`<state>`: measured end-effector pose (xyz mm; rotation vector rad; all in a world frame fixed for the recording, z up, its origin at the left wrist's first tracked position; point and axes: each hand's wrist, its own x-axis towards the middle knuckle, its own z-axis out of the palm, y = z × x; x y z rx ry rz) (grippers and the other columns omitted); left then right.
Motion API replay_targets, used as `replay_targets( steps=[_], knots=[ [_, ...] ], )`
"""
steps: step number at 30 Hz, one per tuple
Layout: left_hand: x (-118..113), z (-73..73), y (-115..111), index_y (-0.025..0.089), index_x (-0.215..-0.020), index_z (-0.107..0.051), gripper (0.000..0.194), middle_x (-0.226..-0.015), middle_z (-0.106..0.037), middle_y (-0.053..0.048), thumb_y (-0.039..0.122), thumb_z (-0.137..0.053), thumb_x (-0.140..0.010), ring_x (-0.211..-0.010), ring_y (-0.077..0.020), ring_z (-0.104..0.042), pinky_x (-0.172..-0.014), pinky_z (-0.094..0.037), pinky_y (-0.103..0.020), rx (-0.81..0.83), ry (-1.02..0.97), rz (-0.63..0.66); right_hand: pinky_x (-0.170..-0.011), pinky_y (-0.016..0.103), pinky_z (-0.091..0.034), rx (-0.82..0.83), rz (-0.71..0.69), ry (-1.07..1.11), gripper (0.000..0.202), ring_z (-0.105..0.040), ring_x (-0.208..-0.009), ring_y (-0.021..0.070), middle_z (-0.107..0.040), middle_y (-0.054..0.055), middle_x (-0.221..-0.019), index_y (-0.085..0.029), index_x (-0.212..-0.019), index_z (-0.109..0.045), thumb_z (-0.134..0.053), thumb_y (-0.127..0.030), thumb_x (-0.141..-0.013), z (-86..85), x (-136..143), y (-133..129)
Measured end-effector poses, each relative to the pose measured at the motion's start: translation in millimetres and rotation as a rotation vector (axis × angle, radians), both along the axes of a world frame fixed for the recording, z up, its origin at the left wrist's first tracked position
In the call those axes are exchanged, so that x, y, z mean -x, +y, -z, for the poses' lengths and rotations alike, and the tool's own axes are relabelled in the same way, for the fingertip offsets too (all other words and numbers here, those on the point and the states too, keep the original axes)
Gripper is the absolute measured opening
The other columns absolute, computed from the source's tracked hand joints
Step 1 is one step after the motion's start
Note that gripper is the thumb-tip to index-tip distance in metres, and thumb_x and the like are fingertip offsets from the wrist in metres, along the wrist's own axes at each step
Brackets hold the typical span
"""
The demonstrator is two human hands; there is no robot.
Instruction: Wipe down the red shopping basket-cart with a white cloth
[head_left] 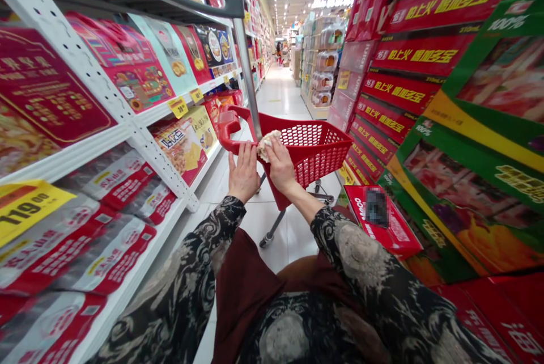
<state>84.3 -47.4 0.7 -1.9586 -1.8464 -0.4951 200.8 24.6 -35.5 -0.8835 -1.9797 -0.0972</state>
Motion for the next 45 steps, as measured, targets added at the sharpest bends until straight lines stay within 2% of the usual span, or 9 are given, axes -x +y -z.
replay_targets(
  steps=[4,8,11,13,19,21,30,36,45],
  knots=[
    [2,-4.4,3,0.004,-0.144,-0.02,0.074,-0.153,-0.015,-0.016,0.015,-0.043,-0.073,-0.143,-0.0253,-0.008,-0.114,-0.003,-0.053,0.009,-0.003,-0.004,-0.115,0.04,-0.024,0.057,-0.007,-0.121,0.042,-0.02,-0.141,0.0177,-0.038,0.008,-0.146,-0.016,-0.13,-0.05,-0.034,-0.01,-0.092,20.1,-1,-3],
    [5,6.1,-1,0.003,-0.142,-0.025,0.068,-0.153,-0.017,-0.016,0.016,-0.039,-0.077,-0.143,-0.0248,-0.009,-0.114,-0.002,-0.053,0.023,0.03,0.037,-0.112,0.041,-0.028,0.131,-0.03,-0.226,0.039,-0.025,-0.139,0.0186,-0.042,0.009,-0.143,-0.018,-0.126,-0.054,-0.039,-0.01,-0.092,56.9,-12,-13],
    [6,12.4,-4,0.004,-0.142,-0.026,0.068,-0.152,-0.018,-0.016,0.015,-0.039,-0.076,-0.143,-0.024,-0.01,-0.114,-0.003,-0.053,0.04,0.039,0.061,-0.11,0.043,-0.031,0.152,-0.043,-0.261,0.039,-0.029,-0.138,0.0199,-0.045,0.01,-0.141,-0.018,-0.124,-0.056,-0.04,-0.009,-0.09,65.6,-19,-17],
    [7,11.2,-4,0.004,-0.142,-0.024,0.07,-0.152,-0.018,-0.016,0.015,-0.04,-0.075,-0.143,-0.0239,-0.01,-0.114,-0.003,-0.053,0.038,0.035,0.061,-0.111,0.042,-0.03,0.122,-0.035,-0.22,0.04,-0.028,-0.138,0.0198,-0.044,0.012,-0.141,-0.016,-0.126,-0.055,-0.04,-0.007,-0.089,55.7,-20,-17],
    [9,-15.6,7,0.005,-0.144,-0.018,0.078,-0.154,-0.013,-0.016,0.017,-0.044,-0.072,-0.143,-0.0252,-0.004,-0.114,0.002,-0.054,-0.027,-0.009,0.006,-0.116,0.039,-0.022,-0.005,0.024,-0.016,0.047,-0.018,-0.141,0.0173,-0.036,0.006,-0.147,-0.019,-0.136,-0.043,-0.035,-0.01,-0.091,-12.9,1,-2],
    [10,-23.1,10,0.004,-0.144,-0.019,0.078,-0.154,-0.012,-0.017,0.019,-0.044,-0.071,-0.143,-0.0255,-0.002,-0.114,0.002,-0.054,-0.044,-0.018,-0.013,-0.116,0.039,-0.021,-0.009,0.025,-0.019,0.047,-0.017,-0.141,0.017,-0.035,0.006,-0.148,-0.019,-0.137,-0.042,-0.034,-0.01,-0.091,-24.5,9,3],
    [15,-24.0,13,0.0,-0.138,-0.031,0.067,-0.147,-0.032,-0.021,0.019,-0.039,-0.074,-0.14,-0.0297,-0.019,-0.113,0.004,-0.056,-0.01,0.016,-0.021,-0.113,0.039,-0.027,0.059,0.028,-0.104,0.048,-0.022,-0.14,0.0165,-0.037,0.006,-0.147,-0.019,-0.133,-0.047,-0.034,-0.006,-0.089,5.4,-12,10],
    [3,-25.3,11,-0.003,-0.135,-0.036,0.066,-0.143,-0.037,-0.023,0.019,-0.04,-0.074,-0.138,-0.0324,-0.024,-0.113,0.002,-0.056,-0.034,-0.01,-0.037,-0.115,0.036,-0.025,0.124,0.088,-0.073,0.049,-0.025,-0.139,0.0198,-0.035,0.012,-0.147,-0.01,-0.133,-0.047,-0.039,-0.003,-0.085,-5.9,-11,14],
    [-4,-22.4,3,0.001,-0.135,-0.038,0.062,-0.141,-0.039,-0.023,0.018,-0.04,-0.075,-0.137,-0.0343,-0.024,-0.11,-0.009,-0.06,-0.068,0.022,-0.057,-0.115,0.035,-0.024,0.157,0.009,-0.014,0.051,-0.029,-0.137,0.0163,-0.041,0.006,-0.144,-0.018,-0.133,-0.048,-0.037,-0.003,-0.086,-3.8,-20,21]
  ],
)
